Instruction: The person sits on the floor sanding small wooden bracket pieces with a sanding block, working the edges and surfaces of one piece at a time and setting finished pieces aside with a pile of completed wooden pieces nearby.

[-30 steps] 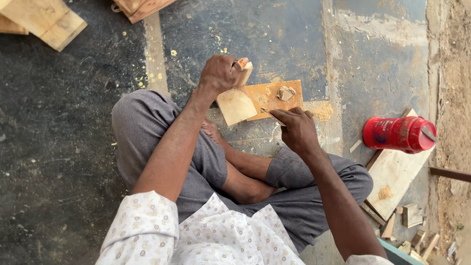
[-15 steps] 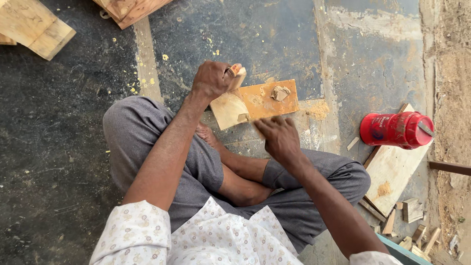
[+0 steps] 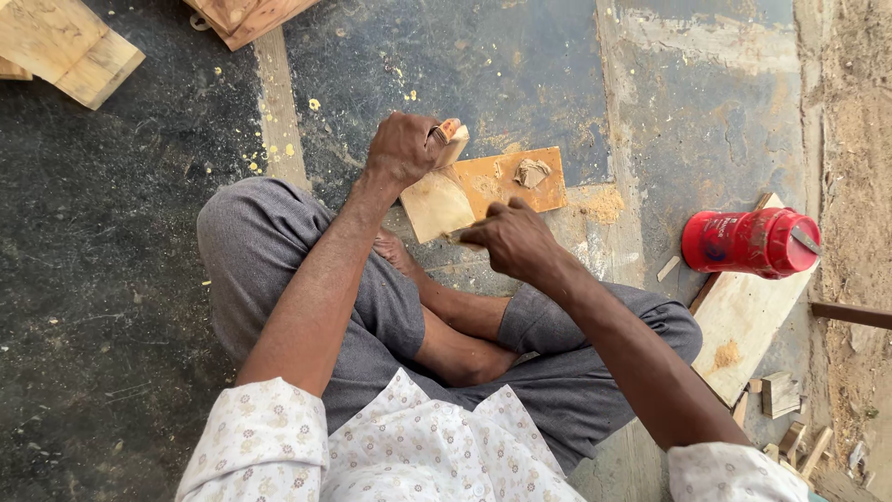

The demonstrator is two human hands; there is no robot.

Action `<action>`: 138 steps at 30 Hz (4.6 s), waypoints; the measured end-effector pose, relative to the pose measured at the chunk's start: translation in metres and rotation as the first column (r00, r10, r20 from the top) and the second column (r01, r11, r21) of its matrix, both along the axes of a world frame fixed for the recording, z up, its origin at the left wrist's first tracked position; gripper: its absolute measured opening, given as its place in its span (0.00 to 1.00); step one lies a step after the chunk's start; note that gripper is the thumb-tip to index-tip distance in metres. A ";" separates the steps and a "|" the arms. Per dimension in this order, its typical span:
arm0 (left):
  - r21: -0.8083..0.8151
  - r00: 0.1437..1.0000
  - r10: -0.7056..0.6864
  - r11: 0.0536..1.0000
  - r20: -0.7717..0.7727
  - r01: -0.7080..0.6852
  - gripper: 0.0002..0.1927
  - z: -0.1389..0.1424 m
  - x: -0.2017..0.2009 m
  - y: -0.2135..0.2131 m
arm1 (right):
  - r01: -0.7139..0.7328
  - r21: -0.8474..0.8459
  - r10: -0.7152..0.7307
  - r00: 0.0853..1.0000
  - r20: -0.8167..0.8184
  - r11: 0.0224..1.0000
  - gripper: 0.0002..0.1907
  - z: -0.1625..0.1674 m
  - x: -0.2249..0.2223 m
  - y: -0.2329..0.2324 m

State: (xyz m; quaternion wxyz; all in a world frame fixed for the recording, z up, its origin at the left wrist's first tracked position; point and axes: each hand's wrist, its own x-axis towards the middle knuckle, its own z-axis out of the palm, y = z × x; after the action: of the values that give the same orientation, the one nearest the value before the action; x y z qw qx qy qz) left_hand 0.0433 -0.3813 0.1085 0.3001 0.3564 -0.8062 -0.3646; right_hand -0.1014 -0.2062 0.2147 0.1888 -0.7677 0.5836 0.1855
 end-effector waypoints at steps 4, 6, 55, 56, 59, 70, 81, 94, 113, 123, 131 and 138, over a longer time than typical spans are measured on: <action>0.016 1.000 0.028 0.999 -0.006 -0.028 0.32 -0.001 0.002 0.000 | 0.376 0.015 -0.375 0.921 0.109 0.927 0.22 0.006 -0.034 0.018; 0.026 1.000 0.031 0.999 0.004 -0.031 0.31 0.000 0.003 0.000 | 0.627 0.043 -0.629 0.773 0.082 0.778 0.17 0.001 -0.052 0.017; -0.005 1.000 0.007 1.000 0.002 -0.007 0.28 -0.015 0.007 0.010 | 0.297 0.060 -0.299 0.954 0.023 0.953 0.23 -0.046 -0.180 -0.023; -0.012 1.000 0.007 1.000 -0.013 -0.007 0.27 -0.015 0.007 0.010 | 0.318 0.108 -0.318 0.948 -0.019 0.942 0.21 -0.039 -0.182 -0.022; 0.005 0.999 0.017 1.000 0.048 -0.017 0.30 -0.015 0.006 0.011 | 0.527 0.100 -0.527 0.849 -0.027 0.844 0.19 -0.036 -0.177 -0.018; 0.027 0.999 0.029 0.999 -0.028 -0.028 0.29 -0.002 0.009 0.014 | 0.172 -0.008 -0.164 0.923 -0.347 0.985 0.26 -0.075 -0.146 0.049; 0.023 0.999 0.031 0.999 0.033 -0.032 0.32 -0.013 0.008 0.015 | 0.723 -0.048 -0.723 0.682 -0.107 0.689 0.17 -0.091 -0.171 -0.013; 0.023 0.998 0.044 0.999 0.053 -0.045 0.32 -0.013 0.005 0.011 | 0.524 -0.067 -0.502 0.840 0.207 0.849 0.21 -0.079 -0.131 0.013; 0.607 0.741 0.223 0.737 -0.633 0.296 0.59 -0.015 0.020 0.014 | 0.851 0.495 -0.614 -0.298 0.731 0.176 0.14 -0.018 -0.091 0.074; -0.032 0.937 -0.218 0.971 0.274 0.236 0.44 0.038 0.033 0.070 | 0.677 0.718 -0.241 -0.679 0.693 0.159 0.15 -0.058 -0.097 0.100; 0.398 0.983 -0.175 0.898 -0.063 0.185 0.24 0.059 0.069 0.048 | 0.542 0.790 0.007 -0.825 0.565 0.287 0.21 -0.038 -0.097 0.097; 0.492 0.726 -0.083 0.682 -0.683 0.541 0.25 0.048 0.083 0.063 | 0.364 0.720 0.263 -0.931 0.255 0.591 0.16 -0.009 -0.075 0.089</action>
State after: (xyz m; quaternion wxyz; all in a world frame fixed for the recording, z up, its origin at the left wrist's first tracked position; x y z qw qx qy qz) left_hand 0.1259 -0.3178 0.1560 0.3250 0.1483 -0.5303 -0.7689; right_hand -0.1762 -0.1172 0.2054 0.4729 -0.0019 0.2199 -0.8533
